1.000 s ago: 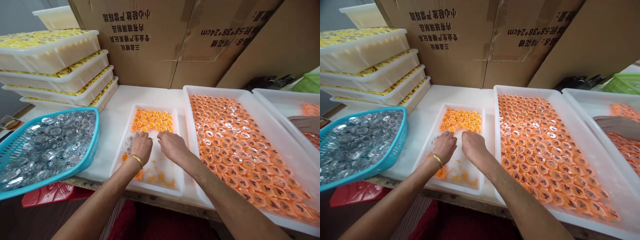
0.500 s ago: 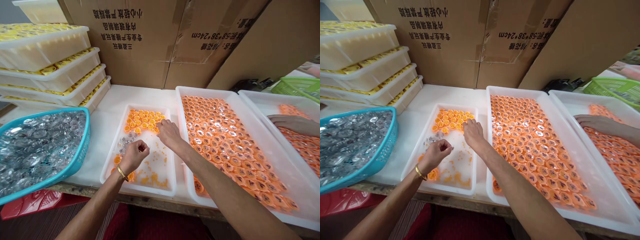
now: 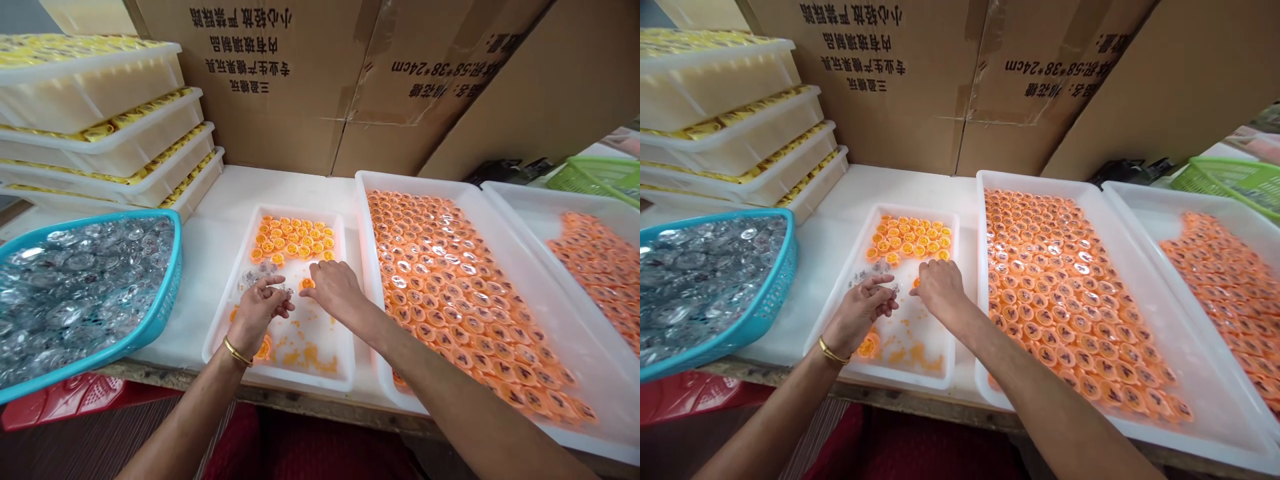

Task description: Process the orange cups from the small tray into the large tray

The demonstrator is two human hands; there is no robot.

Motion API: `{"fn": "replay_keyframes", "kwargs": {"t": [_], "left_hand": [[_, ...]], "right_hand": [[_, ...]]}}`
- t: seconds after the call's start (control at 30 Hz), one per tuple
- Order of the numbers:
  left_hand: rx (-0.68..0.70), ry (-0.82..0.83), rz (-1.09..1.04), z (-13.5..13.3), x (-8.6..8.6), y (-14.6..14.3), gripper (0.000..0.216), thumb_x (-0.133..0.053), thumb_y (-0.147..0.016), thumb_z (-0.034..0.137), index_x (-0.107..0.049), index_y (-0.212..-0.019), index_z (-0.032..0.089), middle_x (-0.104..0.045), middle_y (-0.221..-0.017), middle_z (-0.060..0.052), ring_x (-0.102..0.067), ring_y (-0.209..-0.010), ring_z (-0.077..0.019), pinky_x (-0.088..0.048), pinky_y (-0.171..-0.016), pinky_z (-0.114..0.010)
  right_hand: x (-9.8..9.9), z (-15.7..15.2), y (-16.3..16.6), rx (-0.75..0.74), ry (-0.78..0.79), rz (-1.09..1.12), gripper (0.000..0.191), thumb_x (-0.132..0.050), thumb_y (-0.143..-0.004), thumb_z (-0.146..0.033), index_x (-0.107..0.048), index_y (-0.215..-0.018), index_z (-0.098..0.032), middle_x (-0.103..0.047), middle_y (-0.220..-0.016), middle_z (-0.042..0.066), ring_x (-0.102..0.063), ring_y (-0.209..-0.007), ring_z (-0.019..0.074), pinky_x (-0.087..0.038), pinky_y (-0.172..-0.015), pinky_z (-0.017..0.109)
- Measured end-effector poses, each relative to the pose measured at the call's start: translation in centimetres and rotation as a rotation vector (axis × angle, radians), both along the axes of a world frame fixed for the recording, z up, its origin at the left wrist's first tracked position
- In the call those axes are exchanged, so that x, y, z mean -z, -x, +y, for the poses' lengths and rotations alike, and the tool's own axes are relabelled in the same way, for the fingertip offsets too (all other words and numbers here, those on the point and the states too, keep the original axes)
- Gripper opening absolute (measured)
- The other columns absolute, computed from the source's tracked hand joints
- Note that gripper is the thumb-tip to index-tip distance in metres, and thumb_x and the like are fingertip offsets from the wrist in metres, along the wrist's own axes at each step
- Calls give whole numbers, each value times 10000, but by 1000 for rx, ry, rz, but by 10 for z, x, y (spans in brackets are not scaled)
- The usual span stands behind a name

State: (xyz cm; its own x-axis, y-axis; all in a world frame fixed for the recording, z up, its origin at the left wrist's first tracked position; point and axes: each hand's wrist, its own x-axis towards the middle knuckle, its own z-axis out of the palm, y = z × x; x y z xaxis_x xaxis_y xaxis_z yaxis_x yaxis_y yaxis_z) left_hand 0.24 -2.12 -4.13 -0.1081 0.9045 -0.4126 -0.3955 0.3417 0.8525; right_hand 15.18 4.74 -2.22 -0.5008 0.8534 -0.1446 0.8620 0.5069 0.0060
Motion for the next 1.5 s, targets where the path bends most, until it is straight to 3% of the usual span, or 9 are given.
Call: {"fn": "replay_keyframes", "kwargs": {"t": [0.07,0.17,0.3,0.43,0.6,0.77,0.93,1.1,1.5], "left_hand": [[9,10,-68,-2,-2,0,360,-694,-683,172,-569,-1012,100,-663,-656,-15,-643,-574,-120,-490,-541,-212],[-1,32,-161,-5,-4,0,246,-680,-708,146,-606,-934,87,-669,-662,-35,-668,-605,-132,-511,-559,-205],[-54,41,-248,-7,-4,0,160,-671,-719,107,-616,-868,129,-669,-693,-18,-695,-652,-145,-522,-550,-191],[-74,66,-294,-8,-6,-1,130,-659,-737,95,-617,-851,141,-651,-662,-4,-698,-659,-142,-521,-537,-171],[-69,84,-355,-8,-4,-2,136,-662,-740,91,-619,-856,148,-647,-672,-1,-687,-662,-119,-520,-547,-153],[-30,65,-404,-9,-3,-1,153,-664,-742,101,-628,-886,139,-651,-698,-8,-674,-656,-102,-512,-557,-144],[-36,-7,-251,-13,-10,-8,219,-721,-704,186,-634,-903,154,-633,-706,12,-674,-660,-124,-507,-553,-185],[-10,-100,34,-13,-17,-23,299,-734,-680,298,-650,-920,141,-643,-724,-5,-664,-612,-149,-526,-558,-261],[74,-200,362,0,-13,-24,295,-710,-709,325,-693,-948,152,-577,-762,4,-668,-580,-147,-571,-524,-278]], "right_hand": [[-4,-6,1,15,23,3,360,-469,-909,-458,-617,-957,-133,-667,-835,112,-623,-852,249,-401,-730,336],[-7,-3,-3,-10,60,18,244,-413,-944,-272,-586,-1086,-176,-662,-894,89,-633,-822,212,-387,-676,298],[-2,12,-9,-198,156,46,424,-460,-851,-71,-545,-1209,-282,-638,-1025,50,-624,-832,167,-355,-633,247],[7,17,-11,-250,180,82,315,-473,-858,-90,-613,-1089,-252,-658,-1031,36,-619,-866,171,-342,-631,237],[16,13,-15,-223,189,104,159,-514,-868,-155,-653,-926,-203,-695,-892,47,-626,-801,177,-330,-613,241],[10,4,-17,-155,178,158,130,-505,-881,-193,-634,-892,-205,-698,-841,26,-627,-761,162,-320,-581,235],[-6,-20,-22,-20,113,291,137,-465,-902,-216,-600,-904,-200,-694,-819,14,-628,-720,149,-341,-587,233],[-6,-40,-24,101,57,402,131,-472,-882,-212,-601,-892,-191,-703,-819,30,-651,-731,166,-375,-611,238],[-2,-45,-22,102,94,679,114,-504,-806,-100,-515,-724,-179,-618,-698,10,-546,-597,112,-395,-584,215]]}}
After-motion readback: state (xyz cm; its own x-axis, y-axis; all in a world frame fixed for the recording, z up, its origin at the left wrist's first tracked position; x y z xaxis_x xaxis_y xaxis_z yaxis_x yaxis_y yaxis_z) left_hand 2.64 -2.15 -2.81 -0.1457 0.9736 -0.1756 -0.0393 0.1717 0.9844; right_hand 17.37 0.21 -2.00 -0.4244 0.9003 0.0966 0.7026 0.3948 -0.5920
